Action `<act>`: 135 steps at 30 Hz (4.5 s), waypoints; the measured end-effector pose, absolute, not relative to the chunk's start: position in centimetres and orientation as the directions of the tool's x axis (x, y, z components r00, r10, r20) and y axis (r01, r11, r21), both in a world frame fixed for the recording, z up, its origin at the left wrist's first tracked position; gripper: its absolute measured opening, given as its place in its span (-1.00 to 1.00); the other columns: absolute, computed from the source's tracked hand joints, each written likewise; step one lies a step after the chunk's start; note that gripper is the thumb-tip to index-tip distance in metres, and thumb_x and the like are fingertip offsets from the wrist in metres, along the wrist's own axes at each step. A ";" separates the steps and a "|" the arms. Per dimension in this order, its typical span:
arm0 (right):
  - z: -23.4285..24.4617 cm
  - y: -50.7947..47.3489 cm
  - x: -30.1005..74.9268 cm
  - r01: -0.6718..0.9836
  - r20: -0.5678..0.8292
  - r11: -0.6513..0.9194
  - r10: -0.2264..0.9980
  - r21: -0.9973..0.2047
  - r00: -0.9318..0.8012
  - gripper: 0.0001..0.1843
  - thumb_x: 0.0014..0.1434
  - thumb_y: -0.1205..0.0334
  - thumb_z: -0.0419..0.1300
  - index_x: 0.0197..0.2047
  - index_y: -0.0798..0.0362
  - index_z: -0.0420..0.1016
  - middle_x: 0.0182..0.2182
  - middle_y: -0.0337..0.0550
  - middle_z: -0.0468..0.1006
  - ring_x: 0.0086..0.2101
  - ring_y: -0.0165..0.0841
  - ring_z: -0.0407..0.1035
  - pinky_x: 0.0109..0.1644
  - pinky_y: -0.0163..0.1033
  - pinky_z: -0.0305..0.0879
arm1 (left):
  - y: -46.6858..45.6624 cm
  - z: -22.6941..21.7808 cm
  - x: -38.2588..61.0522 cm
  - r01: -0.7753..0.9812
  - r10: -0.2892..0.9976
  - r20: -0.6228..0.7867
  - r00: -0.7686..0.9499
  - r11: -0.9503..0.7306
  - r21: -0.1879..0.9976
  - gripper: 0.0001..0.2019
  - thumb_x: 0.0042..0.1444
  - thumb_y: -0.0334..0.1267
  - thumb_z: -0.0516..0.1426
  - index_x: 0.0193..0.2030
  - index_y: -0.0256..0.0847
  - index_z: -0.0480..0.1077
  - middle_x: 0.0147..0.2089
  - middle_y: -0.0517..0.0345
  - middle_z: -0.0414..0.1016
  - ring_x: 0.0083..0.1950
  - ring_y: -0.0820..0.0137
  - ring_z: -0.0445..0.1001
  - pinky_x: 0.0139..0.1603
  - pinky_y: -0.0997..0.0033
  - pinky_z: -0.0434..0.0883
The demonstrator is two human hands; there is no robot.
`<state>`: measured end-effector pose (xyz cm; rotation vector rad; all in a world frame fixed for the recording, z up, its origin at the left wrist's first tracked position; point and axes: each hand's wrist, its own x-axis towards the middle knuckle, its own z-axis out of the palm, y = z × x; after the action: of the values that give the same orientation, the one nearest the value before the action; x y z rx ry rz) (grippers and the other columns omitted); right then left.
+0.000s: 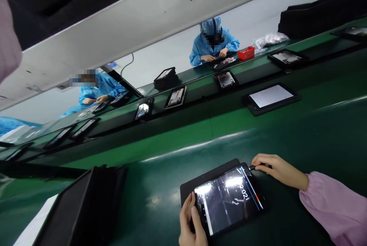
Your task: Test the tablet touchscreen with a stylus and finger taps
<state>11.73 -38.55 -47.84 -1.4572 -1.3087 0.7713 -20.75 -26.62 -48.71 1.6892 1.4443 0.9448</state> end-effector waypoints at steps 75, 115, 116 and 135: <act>-46.5 -39.4 10.6 -0.076 -0.002 0.011 0.986 -0.997 0.167 -0.51 0.57 -0.25 0.24 -0.18 0.01 0.54 -0.25 -0.17 0.47 -0.18 -0.04 0.36 -0.05 -0.14 0.24 | -32.0 -44.8 -15.8 0.159 0.424 0.519 0.742 -0.864 0.477 -0.82 0.45 -0.31 -0.09 -0.15 -0.10 0.30 -0.01 0.14 0.65 0.16 0.20 0.53 0.36 0.10 -0.10; -46.6 -39.6 10.7 0.034 0.074 0.069 0.981 -0.997 0.181 -0.60 0.63 -0.09 0.19 -0.19 -0.02 0.54 -0.25 -0.25 0.50 -0.19 -0.12 0.40 -0.07 -0.16 0.21 | -29.6 -44.5 -17.1 0.342 0.571 0.490 0.659 -0.807 0.481 -0.78 0.43 -0.36 -0.01 0.14 -0.14 0.32 0.28 -0.06 0.46 0.40 0.15 0.31 0.41 0.05 -0.03; -46.6 -39.6 10.7 0.064 0.068 0.057 0.980 -0.996 0.186 -0.59 0.64 -0.10 0.18 -0.19 -0.03 0.54 -0.24 -0.26 0.50 -0.18 -0.12 0.41 -0.07 -0.15 0.22 | -28.5 -44.7 -17.9 0.442 0.666 0.481 0.570 -0.742 0.503 -0.77 0.47 -0.32 -0.01 0.19 -0.14 0.31 0.35 -0.10 0.38 0.46 0.13 0.23 0.42 0.04 -0.01; -47.8 -39.5 11.2 0.560 0.143 0.077 0.987 -0.825 0.074 -0.41 0.71 -0.20 -0.10 -0.20 -0.05 0.49 -0.28 -0.18 0.49 -0.25 -0.03 0.41 -0.16 0.02 0.24 | -24.6 -47.5 -22.1 0.639 0.955 -0.075 0.287 -0.133 0.758 -0.43 0.58 0.07 -0.13 0.58 -0.08 -0.12 0.56 -0.14 0.01 0.54 0.09 0.07 0.48 0.02 0.27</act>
<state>11.22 -39.53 -47.84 -1.5798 -1.5834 0.6986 -22.07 -24.58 -47.49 1.8575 1.4317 0.5741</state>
